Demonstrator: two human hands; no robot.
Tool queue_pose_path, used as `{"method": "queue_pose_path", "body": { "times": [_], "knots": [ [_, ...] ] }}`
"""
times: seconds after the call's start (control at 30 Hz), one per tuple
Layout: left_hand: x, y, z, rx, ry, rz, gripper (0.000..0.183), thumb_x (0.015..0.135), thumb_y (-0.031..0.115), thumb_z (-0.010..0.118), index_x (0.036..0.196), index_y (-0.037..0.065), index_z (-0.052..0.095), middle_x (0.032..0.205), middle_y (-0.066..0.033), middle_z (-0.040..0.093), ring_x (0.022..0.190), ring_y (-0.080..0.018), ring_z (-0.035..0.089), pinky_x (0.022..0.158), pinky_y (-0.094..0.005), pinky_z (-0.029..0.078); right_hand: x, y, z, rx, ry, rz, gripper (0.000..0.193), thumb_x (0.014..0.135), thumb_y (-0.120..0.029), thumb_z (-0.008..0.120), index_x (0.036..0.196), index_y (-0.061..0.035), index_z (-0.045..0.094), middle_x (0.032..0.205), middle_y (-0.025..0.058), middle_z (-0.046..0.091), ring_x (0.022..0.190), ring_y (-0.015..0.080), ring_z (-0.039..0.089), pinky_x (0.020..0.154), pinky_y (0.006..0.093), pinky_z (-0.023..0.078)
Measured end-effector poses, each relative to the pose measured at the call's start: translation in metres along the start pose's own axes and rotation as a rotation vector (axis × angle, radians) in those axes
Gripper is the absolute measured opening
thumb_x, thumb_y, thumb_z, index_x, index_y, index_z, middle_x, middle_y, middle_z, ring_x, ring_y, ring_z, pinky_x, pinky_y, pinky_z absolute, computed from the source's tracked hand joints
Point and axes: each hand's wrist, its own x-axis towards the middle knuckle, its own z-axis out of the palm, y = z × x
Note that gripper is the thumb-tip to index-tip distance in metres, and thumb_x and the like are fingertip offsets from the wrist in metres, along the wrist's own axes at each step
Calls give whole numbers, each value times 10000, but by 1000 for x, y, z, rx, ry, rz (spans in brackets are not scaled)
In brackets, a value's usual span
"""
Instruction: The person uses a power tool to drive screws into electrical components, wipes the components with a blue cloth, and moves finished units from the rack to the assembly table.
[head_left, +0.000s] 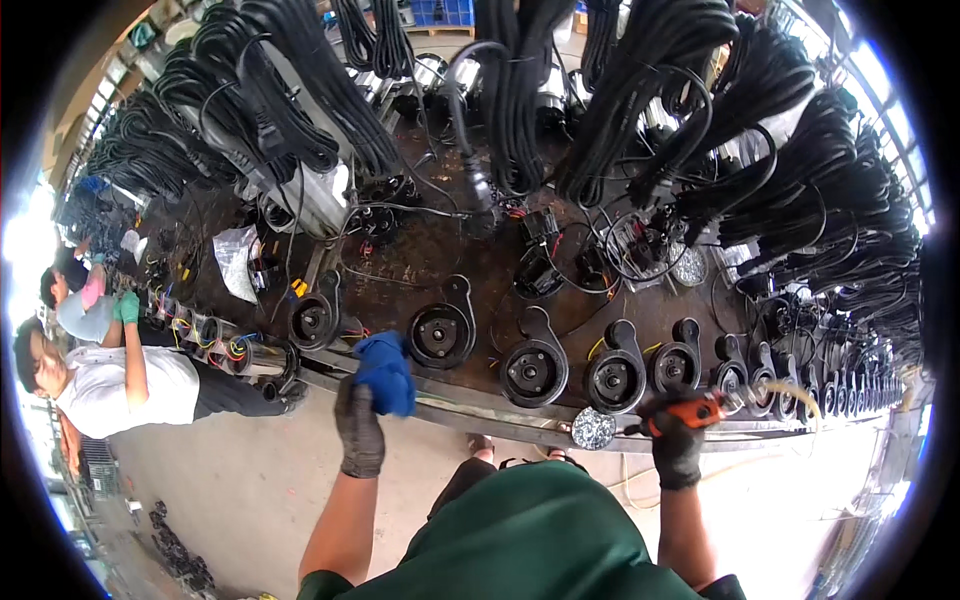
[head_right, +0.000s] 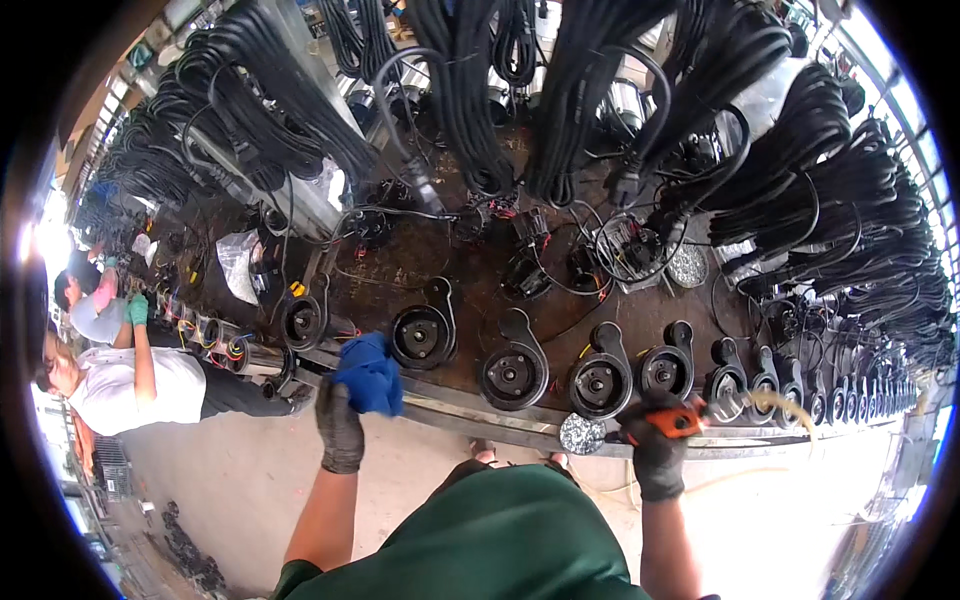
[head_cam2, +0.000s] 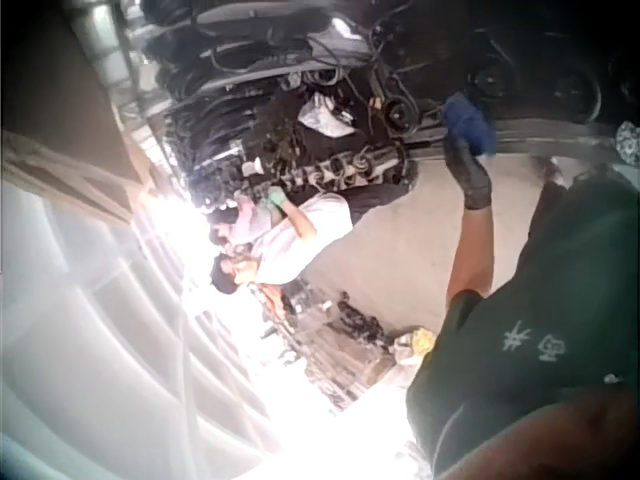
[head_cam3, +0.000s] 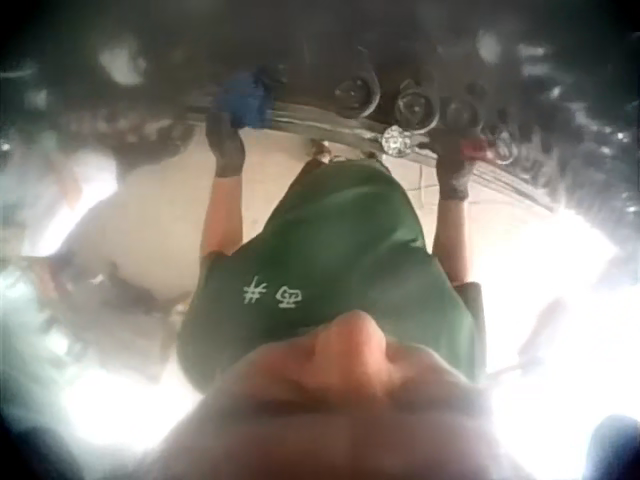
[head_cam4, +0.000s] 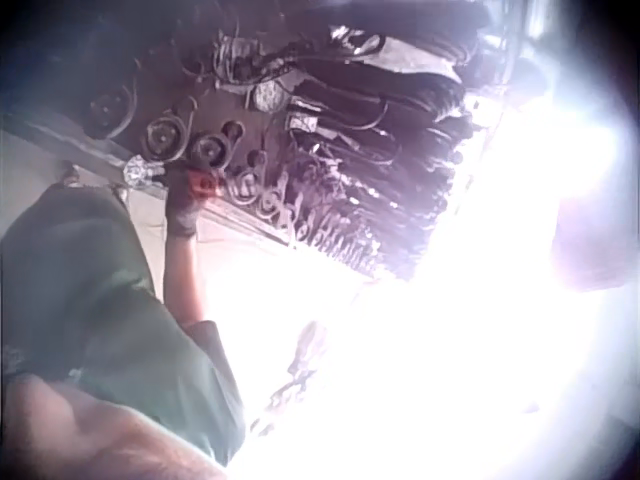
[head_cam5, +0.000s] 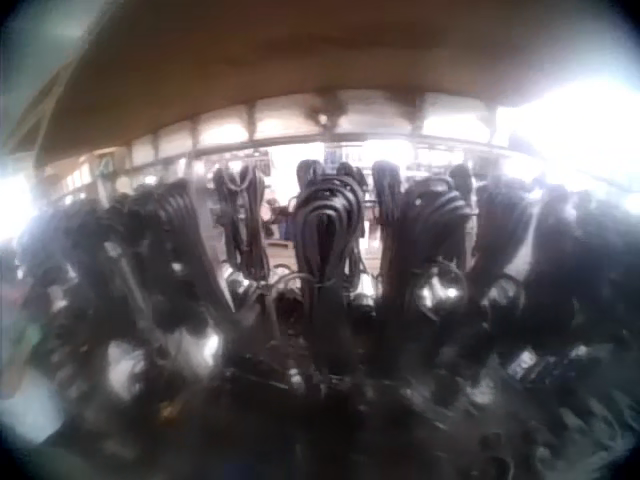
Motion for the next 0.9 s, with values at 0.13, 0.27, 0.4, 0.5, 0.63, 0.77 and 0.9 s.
{"method": "queue_pose_path", "body": {
  "times": [0.13,0.27,0.4,0.5,0.63,0.77,0.9],
  "knots": [
    [-27,4,54,891,-345,675,379,1027,250,621,1315,6,603,1313,-206,604,1213,-382,561,1053,-490,439,43,8,49,-198,-152,171,494,778,15,746,1243,-45,592,991,24,655,854,142,642,747,289,530],
    [-42,28,151,646,-701,736,440,947,201,680,1316,8,540,1212,-220,627,1101,-374,648,945,-443,530,95,26,75,-440,-440,127,450,838,12,731,1262,-43,588,1048,1,662,906,112,638,784,291,549],
    [-62,19,205,564,-945,159,524,882,163,702,1335,-4,496,1398,-252,496,1248,-449,531,1054,-470,462,139,16,124,-1236,-607,-19,483,806,-307,805,1206,-81,655,1026,165,736,968,344,712,864,418,561],
    [-67,9,221,694,-901,339,727,856,155,702,1476,-3,356,1476,-299,408,1322,-458,472,1116,-462,412,159,28,141,-1475,-769,32,505,768,-411,796,1175,-130,697,1003,172,743,970,379,702,851,465,538],
    [-77,12,238,712,-800,272,974,859,152,688,1622,56,91,1510,-358,346,1296,-462,508,1079,-466,447,166,42,139,-1377,-800,94,547,722,-323,839,1203,-107,693,980,174,742,950,360,705,880,418,538],
    [-77,38,253,998,-850,199,1078,831,137,714,1643,127,5,1466,-421,352,1049,-430,682,842,-460,569,176,48,131,-1458,-859,112,596,692,-364,849,1202,-96,698,991,185,741,960,363,702,895,413,533],
    [-78,15,259,1311,-847,513,905,910,112,568,1655,261,77,1226,-314,604,729,-322,722,574,-425,579,191,62,117,-1281,-853,158,605,736,-549,807,1138,-103,726,971,190,734,943,360,695,833,443,519]
  ]
}}
